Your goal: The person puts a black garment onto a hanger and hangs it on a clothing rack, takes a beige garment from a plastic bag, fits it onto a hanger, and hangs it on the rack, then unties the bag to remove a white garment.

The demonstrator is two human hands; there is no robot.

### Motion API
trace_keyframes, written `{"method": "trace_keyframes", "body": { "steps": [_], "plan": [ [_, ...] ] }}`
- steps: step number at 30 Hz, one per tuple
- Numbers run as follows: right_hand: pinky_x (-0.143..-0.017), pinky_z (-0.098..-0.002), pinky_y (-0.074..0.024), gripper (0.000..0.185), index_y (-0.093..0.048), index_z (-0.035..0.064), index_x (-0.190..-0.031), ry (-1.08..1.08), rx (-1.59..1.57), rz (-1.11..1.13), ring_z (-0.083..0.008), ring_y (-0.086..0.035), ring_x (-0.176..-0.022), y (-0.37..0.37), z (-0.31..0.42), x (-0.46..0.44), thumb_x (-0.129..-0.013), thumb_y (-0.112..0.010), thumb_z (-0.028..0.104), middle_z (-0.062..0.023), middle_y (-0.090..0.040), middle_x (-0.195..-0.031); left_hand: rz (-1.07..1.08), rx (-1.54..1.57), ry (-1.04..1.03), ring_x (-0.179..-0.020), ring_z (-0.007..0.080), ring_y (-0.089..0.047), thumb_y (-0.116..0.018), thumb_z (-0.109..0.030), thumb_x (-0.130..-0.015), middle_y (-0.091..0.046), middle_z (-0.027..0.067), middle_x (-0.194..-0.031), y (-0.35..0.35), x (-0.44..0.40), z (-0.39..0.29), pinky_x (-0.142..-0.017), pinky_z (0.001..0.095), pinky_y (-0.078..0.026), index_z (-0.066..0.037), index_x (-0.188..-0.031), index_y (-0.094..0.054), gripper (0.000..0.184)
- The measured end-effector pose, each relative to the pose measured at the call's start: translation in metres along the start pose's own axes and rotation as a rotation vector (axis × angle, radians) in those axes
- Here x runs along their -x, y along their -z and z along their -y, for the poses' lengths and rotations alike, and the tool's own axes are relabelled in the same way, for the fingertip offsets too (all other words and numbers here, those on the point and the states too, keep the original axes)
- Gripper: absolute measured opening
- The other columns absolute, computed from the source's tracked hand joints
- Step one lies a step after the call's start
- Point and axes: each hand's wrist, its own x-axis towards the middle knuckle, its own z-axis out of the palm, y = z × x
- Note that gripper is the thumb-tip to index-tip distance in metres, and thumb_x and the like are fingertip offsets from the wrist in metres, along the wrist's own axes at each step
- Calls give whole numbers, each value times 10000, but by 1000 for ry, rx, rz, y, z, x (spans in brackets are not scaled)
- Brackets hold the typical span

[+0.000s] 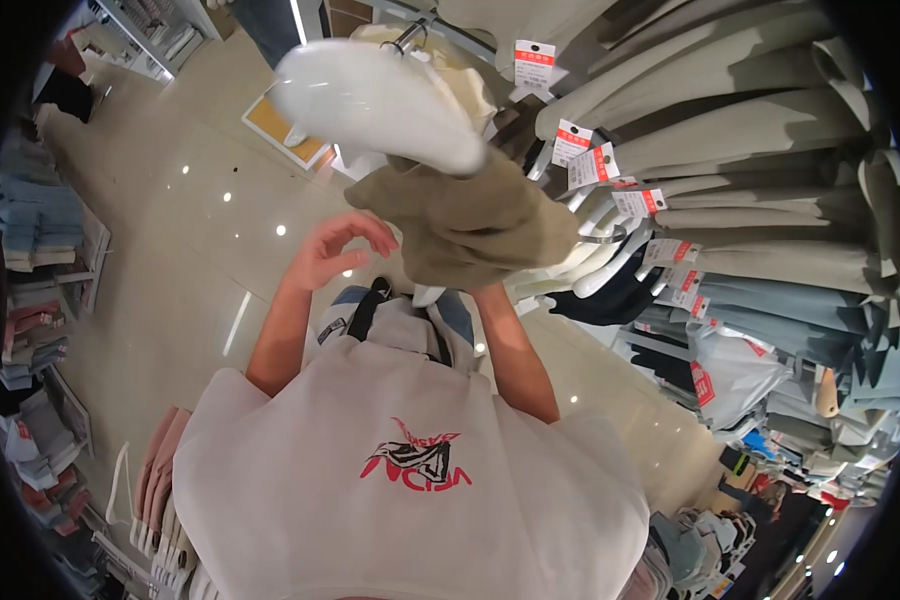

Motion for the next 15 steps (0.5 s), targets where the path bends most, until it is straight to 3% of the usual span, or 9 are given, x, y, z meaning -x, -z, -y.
{"method": "trace_keyframes", "body": {
  "steps": [6,15],
  "plan": [
    [-1121,-395,-302,665,-349,74,-1451,155,633,46,-242,-373,-1344,6,17,9,-896,-674,244,-99,-368,-1483,-150,44,-67,-899,183,-609,-586,20,-859,-644,120,-1039,6,-1,3,-810,322,-472,1,-1089,-594,230],
    [-1118,-385,-297,659,-363,76,-1445,274,1030,33,-240,-373,-1343,20,30,17,-893,-674,256,-102,-381,-1474,-236,-67,-126,-965,189,-586,-610,59,-804,-616,134,-1119,-6,-13,-4,-801,313,-457,0,-1170,-558,375]
  ]
}}
